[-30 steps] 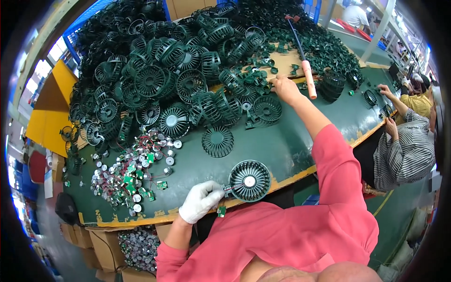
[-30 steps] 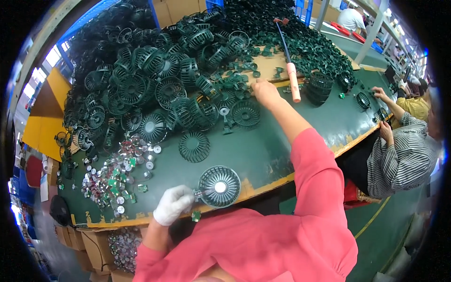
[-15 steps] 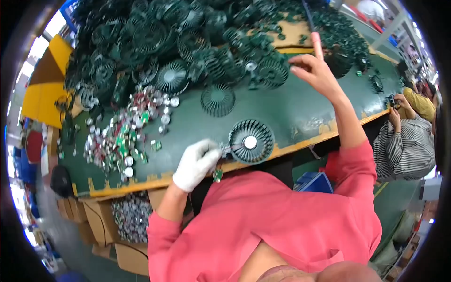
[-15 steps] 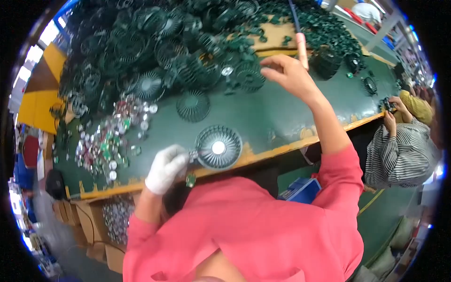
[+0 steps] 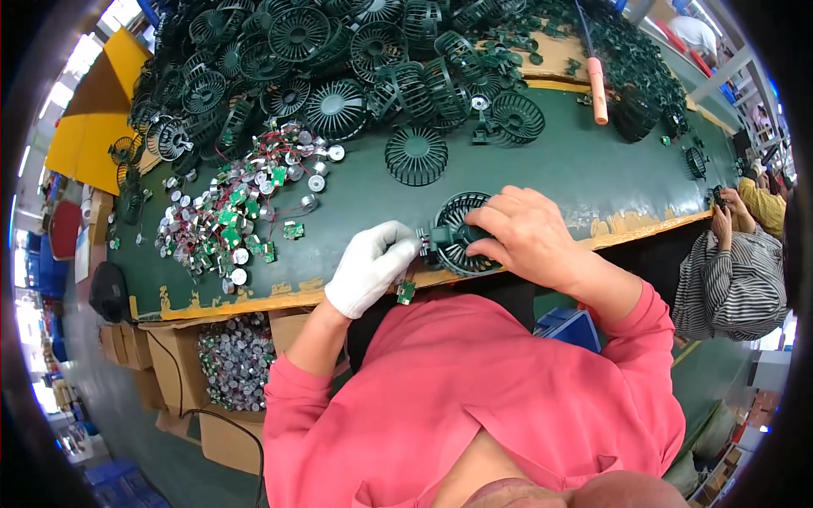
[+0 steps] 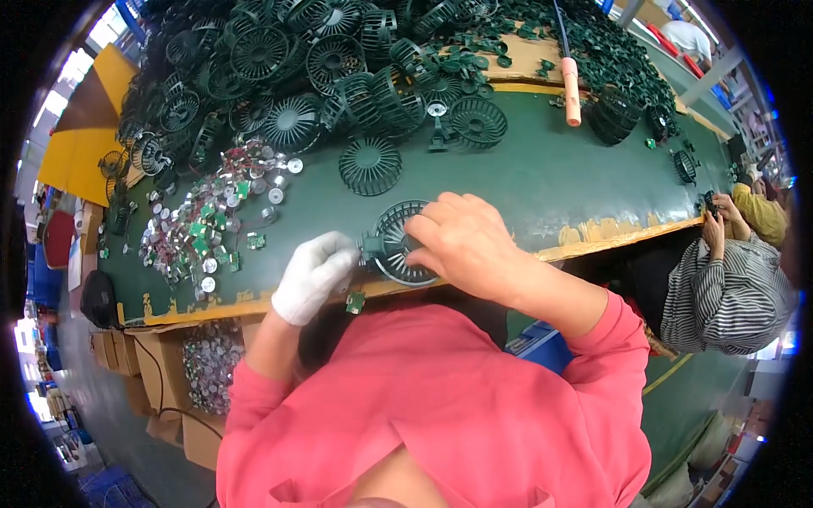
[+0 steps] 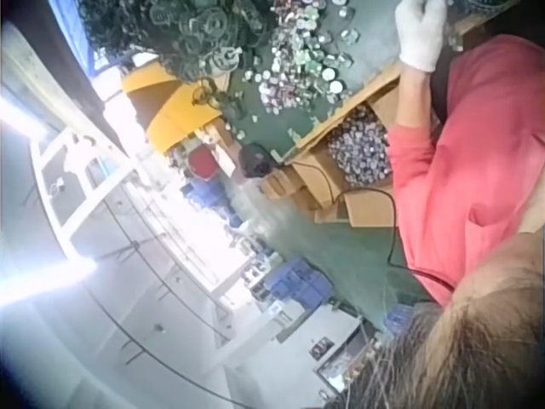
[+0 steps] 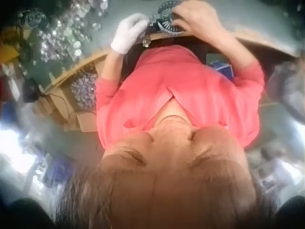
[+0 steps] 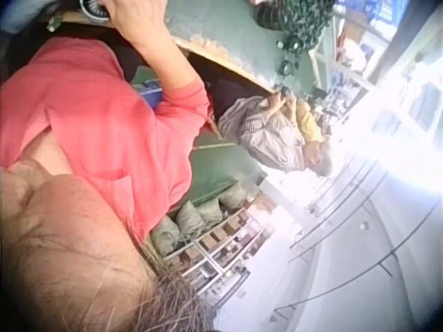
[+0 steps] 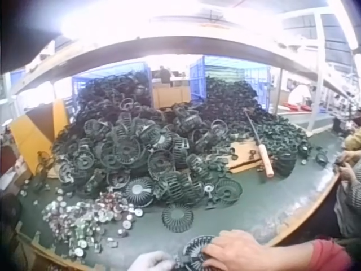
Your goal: The person pulls fan parts closer across the workbench using a rod and assembles the fan casings, motors, and circuit boards together by hand.
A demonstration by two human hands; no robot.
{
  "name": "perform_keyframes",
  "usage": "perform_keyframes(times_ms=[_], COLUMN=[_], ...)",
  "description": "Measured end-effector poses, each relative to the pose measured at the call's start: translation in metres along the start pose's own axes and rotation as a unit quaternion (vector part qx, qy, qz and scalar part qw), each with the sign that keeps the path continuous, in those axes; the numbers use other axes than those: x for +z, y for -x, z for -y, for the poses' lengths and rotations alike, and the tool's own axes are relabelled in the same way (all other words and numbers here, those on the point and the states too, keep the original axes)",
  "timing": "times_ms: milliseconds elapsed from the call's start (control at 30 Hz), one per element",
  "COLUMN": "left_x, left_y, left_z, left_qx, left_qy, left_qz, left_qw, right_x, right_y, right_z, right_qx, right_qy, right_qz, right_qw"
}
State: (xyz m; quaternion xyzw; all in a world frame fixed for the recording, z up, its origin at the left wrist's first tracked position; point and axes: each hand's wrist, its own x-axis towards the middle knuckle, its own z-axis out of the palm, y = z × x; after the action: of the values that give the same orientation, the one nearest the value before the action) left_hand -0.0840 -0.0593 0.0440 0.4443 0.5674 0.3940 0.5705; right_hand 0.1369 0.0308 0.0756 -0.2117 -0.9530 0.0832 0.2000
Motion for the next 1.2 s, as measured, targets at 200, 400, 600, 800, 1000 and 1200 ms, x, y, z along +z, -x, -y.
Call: perform_keyframes(times_ms=[200,400,600,800,1000,1200], left_x=[0.000,0.000,0.001,0.001,-0.001,-0.009], left_y=[-0.003,-0.003,-0.003,-0.004,-0.006,-0.010], left_z=[0.003,-0.001,-0.001,0.002,0.002,-0.023], left_qx=[-0.002,-0.014,-0.014,-0.013,-0.028,-0.035], left_qy=[0.005,0.002,0.004,0.008,-0.007,-0.073], left_qz=[-0.003,0.008,0.002,-0.009,-0.003,0.062], left_qw=[1.000,1.000,1.000,1.000,1.000,0.995], right_x=[0.004,-0.002,0.000,0.005,0.005,0.002], right_y=[-0.002,-0.003,-0.004,-0.004,-0.007,-0.011], right_z=[0.001,0.000,0.001,0.001,0.001,0.008], right_qx=[0.001,-0.006,0.003,-0.009,-0.023,-0.025], right_qy=[0.007,0.047,0.041,0.048,0.072,0.099], right_qz=[0.021,0.064,0.055,0.037,0.064,0.095], right_qw=[1.000,0.997,0.998,0.998,0.995,0.990])
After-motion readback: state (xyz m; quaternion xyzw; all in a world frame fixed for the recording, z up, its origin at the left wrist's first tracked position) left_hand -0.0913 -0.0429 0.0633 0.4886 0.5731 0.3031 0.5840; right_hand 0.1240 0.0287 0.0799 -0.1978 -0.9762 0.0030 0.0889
